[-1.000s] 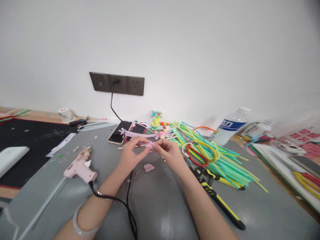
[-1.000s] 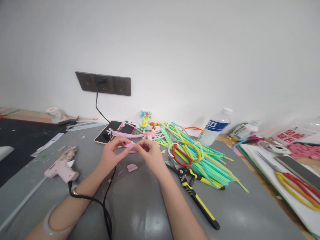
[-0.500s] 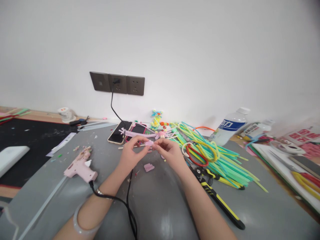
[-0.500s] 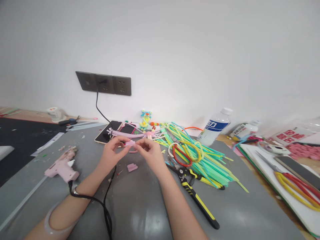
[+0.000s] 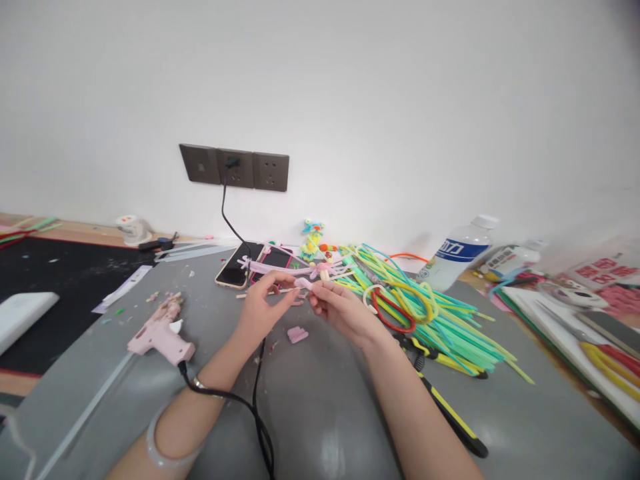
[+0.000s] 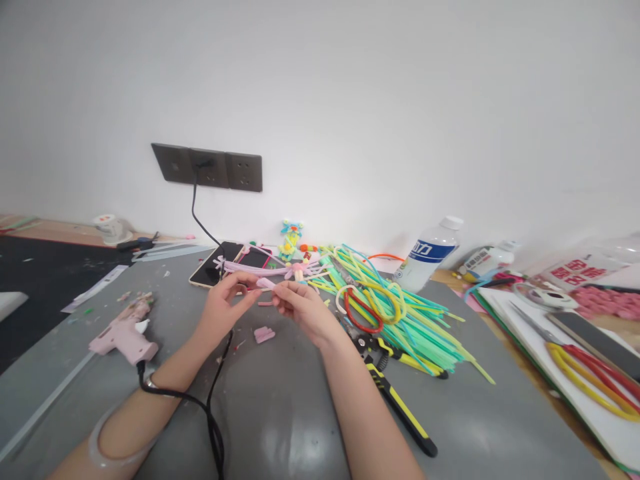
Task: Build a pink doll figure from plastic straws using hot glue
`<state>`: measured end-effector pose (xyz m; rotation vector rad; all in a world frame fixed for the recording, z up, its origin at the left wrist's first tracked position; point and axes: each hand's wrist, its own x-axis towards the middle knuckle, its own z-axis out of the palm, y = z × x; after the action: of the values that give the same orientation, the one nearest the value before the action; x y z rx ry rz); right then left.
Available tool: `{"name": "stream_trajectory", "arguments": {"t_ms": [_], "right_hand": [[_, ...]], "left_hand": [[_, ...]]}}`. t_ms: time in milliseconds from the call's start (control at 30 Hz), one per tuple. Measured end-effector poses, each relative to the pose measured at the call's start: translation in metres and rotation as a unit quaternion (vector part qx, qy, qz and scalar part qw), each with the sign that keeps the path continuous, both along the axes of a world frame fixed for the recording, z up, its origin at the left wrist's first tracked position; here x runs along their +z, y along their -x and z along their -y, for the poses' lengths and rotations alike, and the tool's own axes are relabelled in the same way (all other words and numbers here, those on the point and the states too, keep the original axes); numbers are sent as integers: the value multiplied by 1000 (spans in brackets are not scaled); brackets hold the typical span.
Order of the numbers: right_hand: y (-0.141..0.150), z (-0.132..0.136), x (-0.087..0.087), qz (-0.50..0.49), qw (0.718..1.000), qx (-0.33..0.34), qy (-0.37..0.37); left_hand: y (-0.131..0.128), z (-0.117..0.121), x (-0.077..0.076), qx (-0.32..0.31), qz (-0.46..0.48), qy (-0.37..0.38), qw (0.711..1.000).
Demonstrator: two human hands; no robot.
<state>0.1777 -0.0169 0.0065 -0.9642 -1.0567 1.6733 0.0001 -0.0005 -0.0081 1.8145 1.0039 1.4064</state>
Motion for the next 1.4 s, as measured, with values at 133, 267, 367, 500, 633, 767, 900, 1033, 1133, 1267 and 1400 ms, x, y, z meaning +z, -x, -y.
{"name": "stream_trajectory", "arguments": {"t_ms": [133, 267, 367, 500, 633, 767, 900, 1033, 1133, 1267, 1400], "right_hand": [[0, 0, -2, -26, 999, 22, 22], [0, 1, -2, -14, 999, 28, 26], [0, 1, -3, -4, 999, 27, 22], [-1, 0, -7, 42, 999, 17, -9], [-1, -4, -11, 130, 986, -43, -96], [2, -5, -10, 152, 967, -110, -174], [5, -6, -12, 178, 958, -115, -194], [5, -7, -16, 174, 960, -123, -182], [4, -8, -17, 169, 963, -121, -174], [3, -8, -16, 165, 965, -121, -163], [4, -7, -15, 175, 963, -121, -167]], "left_hand": [[0, -1, -1, -1, 6, 1, 1000], [-1, -2, -3, -8, 17, 25, 1000], [-1, -2, -3, -16, 32, 48, 998], [-1, -2, -3, -9, 37, 63, 997], [-1, -3, -1, -3, 40, 81, 996], [0, -4, -2, -2, 35, 103, 994], [-1, -4, -4, -11, 38, 113, 993], [-1, -3, -2, -2, 45, 117, 992], [-1, -3, -1, 3, 46, 122, 991], [0, -4, -3, -1, 48, 135, 990], [0, -6, -6, -1, 45, 139, 989]]}}
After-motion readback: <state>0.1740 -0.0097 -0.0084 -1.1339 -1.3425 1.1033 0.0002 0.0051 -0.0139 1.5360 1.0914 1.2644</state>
